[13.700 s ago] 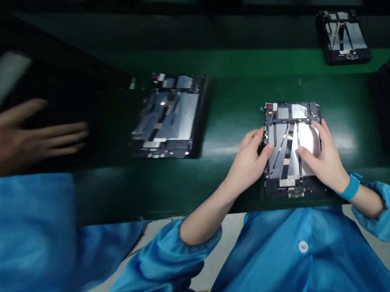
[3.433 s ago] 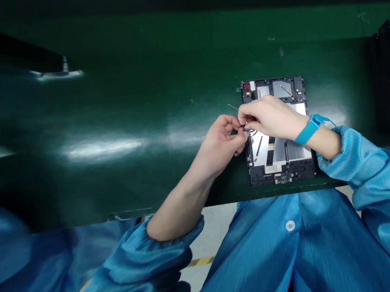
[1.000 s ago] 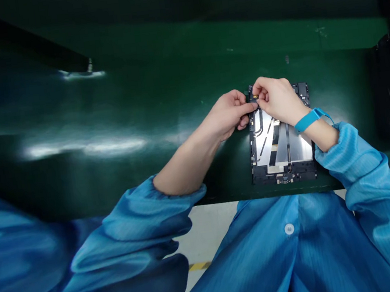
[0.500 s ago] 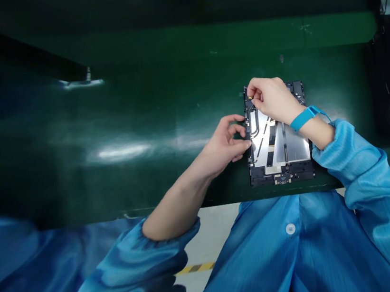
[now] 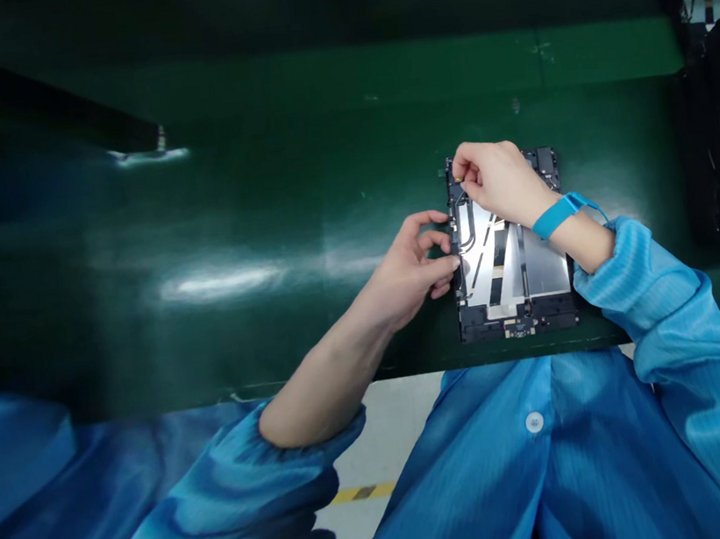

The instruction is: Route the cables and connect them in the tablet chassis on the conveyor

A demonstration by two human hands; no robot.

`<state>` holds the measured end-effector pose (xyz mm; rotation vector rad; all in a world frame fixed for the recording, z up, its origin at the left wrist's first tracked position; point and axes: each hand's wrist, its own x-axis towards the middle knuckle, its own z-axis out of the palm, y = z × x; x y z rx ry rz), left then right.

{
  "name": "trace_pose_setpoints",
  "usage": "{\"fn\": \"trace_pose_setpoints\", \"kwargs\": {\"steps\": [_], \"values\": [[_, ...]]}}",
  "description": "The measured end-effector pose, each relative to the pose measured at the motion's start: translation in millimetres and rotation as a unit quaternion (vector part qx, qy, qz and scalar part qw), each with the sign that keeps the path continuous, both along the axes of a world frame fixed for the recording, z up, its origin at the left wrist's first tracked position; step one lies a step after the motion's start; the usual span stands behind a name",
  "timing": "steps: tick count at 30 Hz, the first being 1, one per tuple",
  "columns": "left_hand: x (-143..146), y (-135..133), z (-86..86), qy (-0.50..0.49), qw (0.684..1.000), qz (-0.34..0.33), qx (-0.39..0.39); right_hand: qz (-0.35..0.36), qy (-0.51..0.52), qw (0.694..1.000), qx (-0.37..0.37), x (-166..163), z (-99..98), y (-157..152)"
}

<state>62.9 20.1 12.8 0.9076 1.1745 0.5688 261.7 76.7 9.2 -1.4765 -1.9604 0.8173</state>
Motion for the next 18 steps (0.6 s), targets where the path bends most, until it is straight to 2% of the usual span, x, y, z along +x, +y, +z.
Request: {"fn": "trace_pose_setpoints", "kwargs": {"steps": [8,12,15,18], "values": [[-1,-2,-5.0,0.004,1.0,-0.022,0.0,-0.001,-0.007,1.0,0.005,0,-3.6,1],[0,-2,-4.4,0.039,0.999,-0.028,0.003,-0.005,-0.017,1.0,0.017,4,3.4,-1],[-5,-6,-6.4,0.105,0.992,-0.03,0.071,-0.068,-0.036,0.993,0.088,22,9.7,-23],[-10,-19,-10.9,0.2,0.959,-0.065,0.188,-0.19,-0.025,0.975,0.114,45,4.2,-67]]}}
